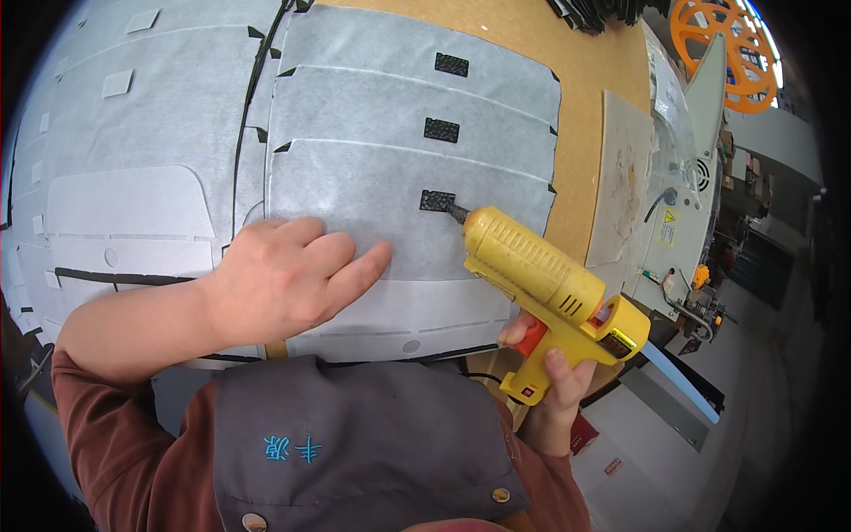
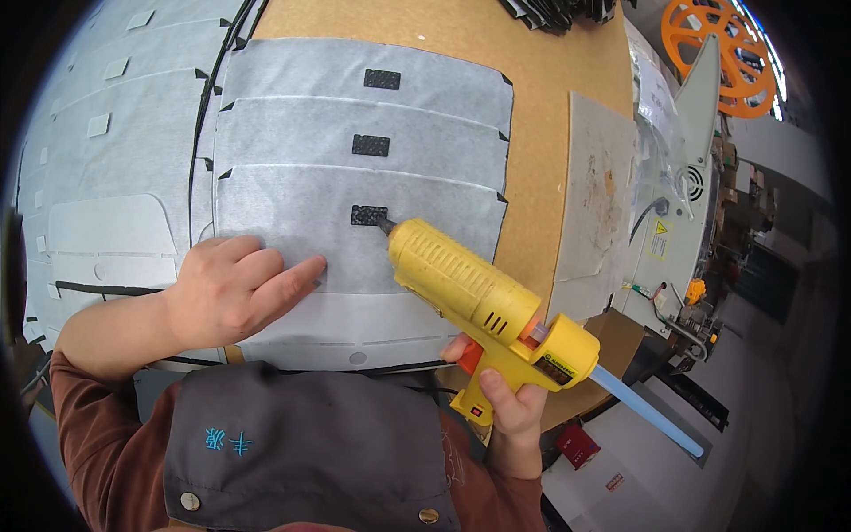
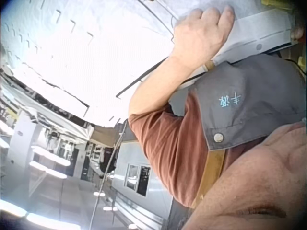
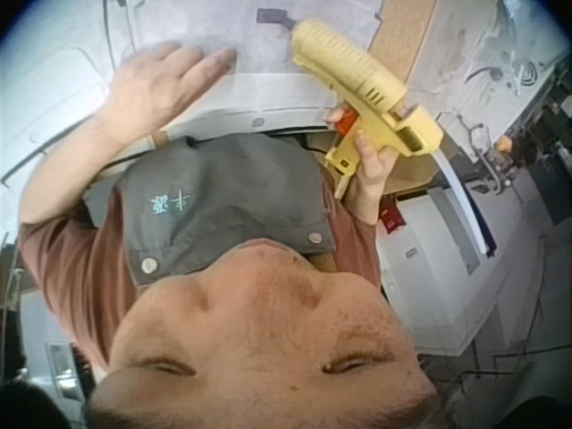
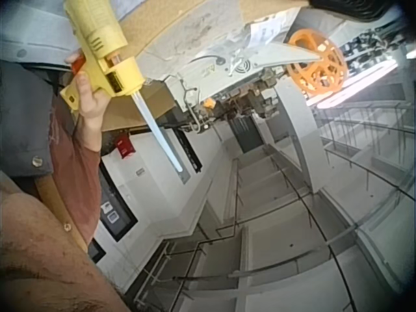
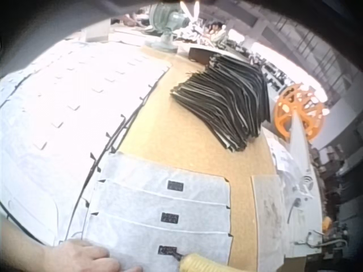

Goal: The person uses a yellow hot glue gun to apply adhesive to small black rectangular patches on large grey fabric panels. They then pick up small white rectangular pieces and press them onto the glued areas to secure them. The process is repeated for multiple patches on the panels.

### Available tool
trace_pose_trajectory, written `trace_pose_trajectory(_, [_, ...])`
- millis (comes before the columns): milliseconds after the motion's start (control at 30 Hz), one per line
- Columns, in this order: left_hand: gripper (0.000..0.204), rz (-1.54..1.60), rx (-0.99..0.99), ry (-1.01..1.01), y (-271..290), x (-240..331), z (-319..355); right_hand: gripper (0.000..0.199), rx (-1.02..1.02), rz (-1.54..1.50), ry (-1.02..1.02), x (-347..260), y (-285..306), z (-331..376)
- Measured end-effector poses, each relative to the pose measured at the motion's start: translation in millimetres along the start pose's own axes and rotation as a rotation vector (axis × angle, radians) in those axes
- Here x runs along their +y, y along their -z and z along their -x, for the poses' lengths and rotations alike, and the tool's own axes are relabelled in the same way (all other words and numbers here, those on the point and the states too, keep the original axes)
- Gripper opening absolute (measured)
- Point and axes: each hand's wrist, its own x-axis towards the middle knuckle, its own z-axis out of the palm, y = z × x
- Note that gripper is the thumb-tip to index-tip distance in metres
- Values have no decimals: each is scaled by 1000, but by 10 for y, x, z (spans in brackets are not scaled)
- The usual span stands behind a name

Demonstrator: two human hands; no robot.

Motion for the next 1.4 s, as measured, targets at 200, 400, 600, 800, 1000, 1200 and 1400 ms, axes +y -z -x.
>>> trace_pose_trajectory(200, [30,2,-1,2,3,-3,2,63,74,76,-24,-34,-152,-96])
trace_pose_trajectory(400, [29,10,9,-7,3,-11,-1,55,-109,0,-47,5,-29,-76])
trace_pose_trajectory(600, [29,10,5,-4,-2,-5,-4,55,-84,43,-27,-7,38,15])
trace_pose_trajectory(800, [31,1,13,-1,-3,-4,-11,55,-69,22,9,24,89,32])
trace_pose_trajectory(1000, [33,0,13,1,-11,-2,-8,55,-54,15,9,30,67,27])
trace_pose_trajectory(1200, [34,-1,16,-1,0,-1,-20,55,-59,25,27,48,98,7])
trace_pose_trajectory(1400, [35,1,19,1,-13,1,-15,55,-29,31,22,16,57,-52])
